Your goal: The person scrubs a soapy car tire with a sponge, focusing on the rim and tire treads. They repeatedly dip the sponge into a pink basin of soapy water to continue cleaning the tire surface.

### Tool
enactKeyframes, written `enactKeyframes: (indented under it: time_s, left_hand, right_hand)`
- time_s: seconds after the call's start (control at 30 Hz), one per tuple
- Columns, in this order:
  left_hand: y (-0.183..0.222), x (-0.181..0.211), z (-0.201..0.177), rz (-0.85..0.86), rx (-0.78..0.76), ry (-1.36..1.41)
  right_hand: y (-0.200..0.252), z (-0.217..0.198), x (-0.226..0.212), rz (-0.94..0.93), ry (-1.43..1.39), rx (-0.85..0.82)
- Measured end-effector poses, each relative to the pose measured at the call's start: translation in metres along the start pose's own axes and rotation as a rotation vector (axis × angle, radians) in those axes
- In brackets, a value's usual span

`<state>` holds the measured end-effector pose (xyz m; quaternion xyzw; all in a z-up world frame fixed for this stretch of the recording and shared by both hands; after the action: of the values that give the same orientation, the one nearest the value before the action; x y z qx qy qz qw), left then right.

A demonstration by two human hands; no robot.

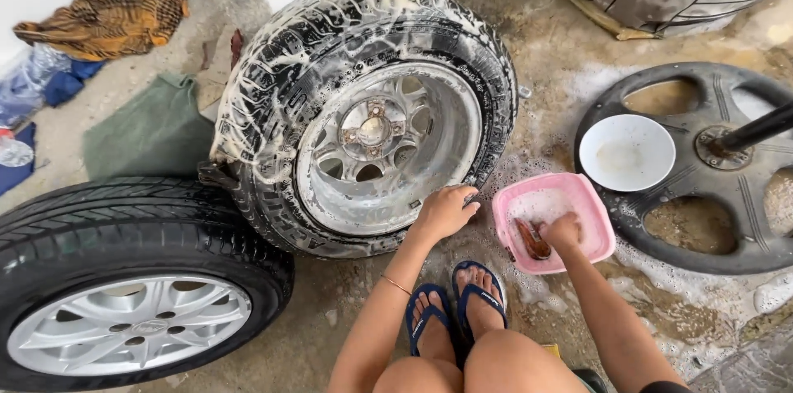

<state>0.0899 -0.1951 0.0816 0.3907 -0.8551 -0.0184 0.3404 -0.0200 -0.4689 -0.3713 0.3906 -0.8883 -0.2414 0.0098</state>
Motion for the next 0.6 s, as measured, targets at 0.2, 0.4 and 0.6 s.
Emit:
enactKeyframes:
  time_s: [0.2,0.4,0.6]
  left_hand:
    - [0.004,-0.017,0.009,-0.039,-0.009,0.140]
    - [0.021,-0.032,0.016,-0.042,0.039,0.222]
    - [0.046,-0.058,-0.007,-0.071,0.110,0.231]
  right_hand:
    - [0.033,-0.050,-0.010,-0.076,-0.034,-0.003]
    - [0.189,-0.292,-0.089,0.022,-0.748,-0.077]
    - [0.198,-0.286,-0.121,0.106,-1.615,-0.116]
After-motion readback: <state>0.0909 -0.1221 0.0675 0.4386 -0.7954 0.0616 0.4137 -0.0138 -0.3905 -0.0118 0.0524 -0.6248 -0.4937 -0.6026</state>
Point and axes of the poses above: each hand's wrist, its own y-axis away from the middle knuckle, its own z-axis out of the palm, x = y × z, the point moved 9 cm from there along -y, towards the middle knuckle, and after that the axes turned 4 degrees about z, right-handed, at the moved point
